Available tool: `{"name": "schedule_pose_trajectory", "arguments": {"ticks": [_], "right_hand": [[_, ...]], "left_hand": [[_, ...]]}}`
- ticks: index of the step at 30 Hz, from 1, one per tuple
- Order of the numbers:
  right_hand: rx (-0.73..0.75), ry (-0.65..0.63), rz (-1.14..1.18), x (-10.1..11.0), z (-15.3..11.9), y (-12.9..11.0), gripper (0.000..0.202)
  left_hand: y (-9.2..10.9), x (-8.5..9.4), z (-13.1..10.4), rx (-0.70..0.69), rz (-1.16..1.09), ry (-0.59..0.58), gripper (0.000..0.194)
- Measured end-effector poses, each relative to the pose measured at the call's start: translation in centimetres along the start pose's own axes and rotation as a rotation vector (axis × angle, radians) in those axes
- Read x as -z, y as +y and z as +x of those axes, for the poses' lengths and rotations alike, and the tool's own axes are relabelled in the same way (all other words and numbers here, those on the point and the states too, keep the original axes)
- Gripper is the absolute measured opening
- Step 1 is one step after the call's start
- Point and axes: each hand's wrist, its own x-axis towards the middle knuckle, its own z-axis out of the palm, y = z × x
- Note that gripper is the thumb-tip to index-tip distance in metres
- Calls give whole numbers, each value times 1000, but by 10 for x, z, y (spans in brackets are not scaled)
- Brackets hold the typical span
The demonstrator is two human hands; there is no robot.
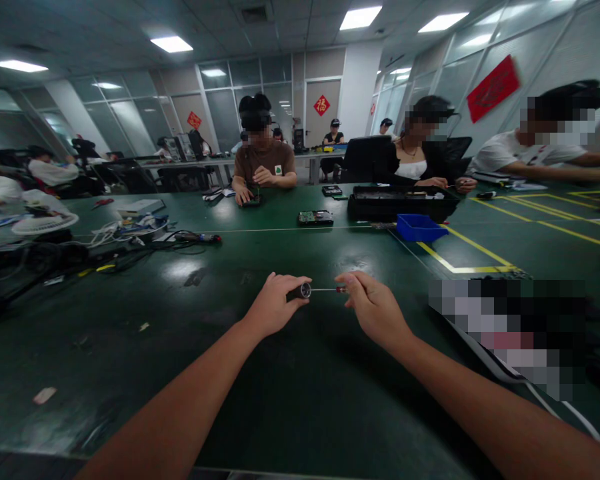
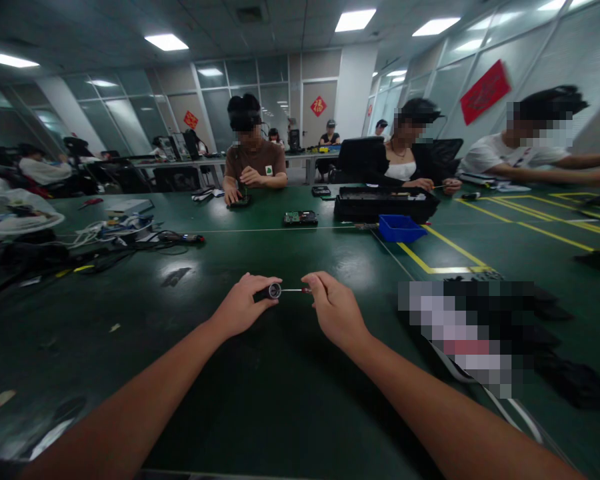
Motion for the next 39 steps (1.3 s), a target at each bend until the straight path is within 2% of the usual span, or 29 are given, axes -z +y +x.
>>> {"name": "schedule_pose_trajectory", "arguments": {"ticks": [6,9,13,18,22,25,29,34,39], "right_hand": [[79,-35,24,-2,-1,4,28],[63,-49,26,0,-1,2,25],[37,10,12,-1,-1,-1,29],[-37,50,240,-7,4,2,23],[-204,73,575,-7,12,8,27],[-332,62,728,-6,17,14,27],[-289,142,646,-8,18,22,26],[-174,135,518,-11,13,22,28],[-69,109,360,-8,9,13,28]], "left_hand": [[0,0,0,11,5,-15,35],[-3,0,-1,-1,-1,-13,36],[-4,-3,-1,-8,6,-27,37],[0,-3,0,79,48,11,38],[5,2,1,7,-2,49,39],[6,4,1,-16,28,9,38],[1,3,1,27,56,-35,38],[-4,1,0,23,68,-26,40],[-5,-1,-1,-1,81,-42,39]]}}
